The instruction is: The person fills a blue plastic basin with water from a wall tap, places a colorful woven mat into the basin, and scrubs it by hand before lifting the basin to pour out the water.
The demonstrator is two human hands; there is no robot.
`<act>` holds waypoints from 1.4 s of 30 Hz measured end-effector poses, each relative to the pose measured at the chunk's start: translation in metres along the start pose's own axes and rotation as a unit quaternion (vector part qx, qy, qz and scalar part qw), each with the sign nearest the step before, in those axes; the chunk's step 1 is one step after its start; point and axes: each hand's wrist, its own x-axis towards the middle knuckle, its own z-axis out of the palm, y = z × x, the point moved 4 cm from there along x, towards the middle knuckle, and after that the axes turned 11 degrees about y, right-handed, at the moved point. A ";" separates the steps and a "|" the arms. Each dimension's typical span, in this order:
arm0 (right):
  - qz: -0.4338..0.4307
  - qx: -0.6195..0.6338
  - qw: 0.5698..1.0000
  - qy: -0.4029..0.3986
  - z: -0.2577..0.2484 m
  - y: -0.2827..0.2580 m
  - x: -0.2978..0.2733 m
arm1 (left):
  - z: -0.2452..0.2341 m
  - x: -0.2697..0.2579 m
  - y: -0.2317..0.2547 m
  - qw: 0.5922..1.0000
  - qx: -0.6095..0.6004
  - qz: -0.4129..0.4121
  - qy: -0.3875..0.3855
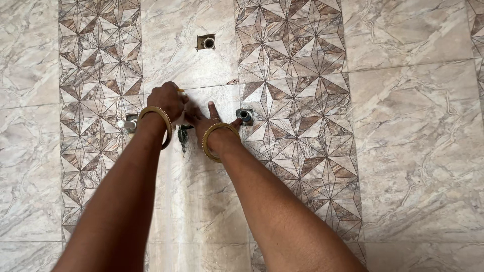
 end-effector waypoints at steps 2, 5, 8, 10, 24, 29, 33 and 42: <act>-0.004 -0.006 1.000 -0.006 -0.004 -0.002 -0.007 | -0.003 -0.004 0.006 1.000 -0.007 -0.014 0.001; -0.011 -0.019 1.000 -0.015 -0.009 -0.002 -0.021 | -0.007 -0.014 0.016 0.999 -0.010 -0.017 0.030; -0.035 -0.049 0.998 -0.026 -0.006 0.007 -0.037 | -0.012 -0.023 0.026 0.998 0.002 -0.023 0.052; -0.057 -0.071 0.995 -0.034 0.001 0.015 -0.050 | -0.014 -0.030 0.027 0.998 0.011 -0.039 0.045; -0.089 -0.112 0.990 -0.010 0.051 0.037 -0.083 | -0.014 -0.039 -0.002 0.997 -0.065 -0.024 -0.036; -0.104 -0.109 0.988 -0.026 0.059 0.032 -0.095 | -0.015 -0.075 -0.032 0.998 -0.034 0.037 0.027; -0.098 -0.073 0.990 -0.070 0.084 0.018 -0.118 | -0.020 -0.121 -0.047 0.998 -0.014 0.046 0.044; -0.102 -0.027 0.978 -0.182 0.142 -0.022 -0.201 | -0.034 -0.242 -0.097 0.986 0.086 -0.121 -0.076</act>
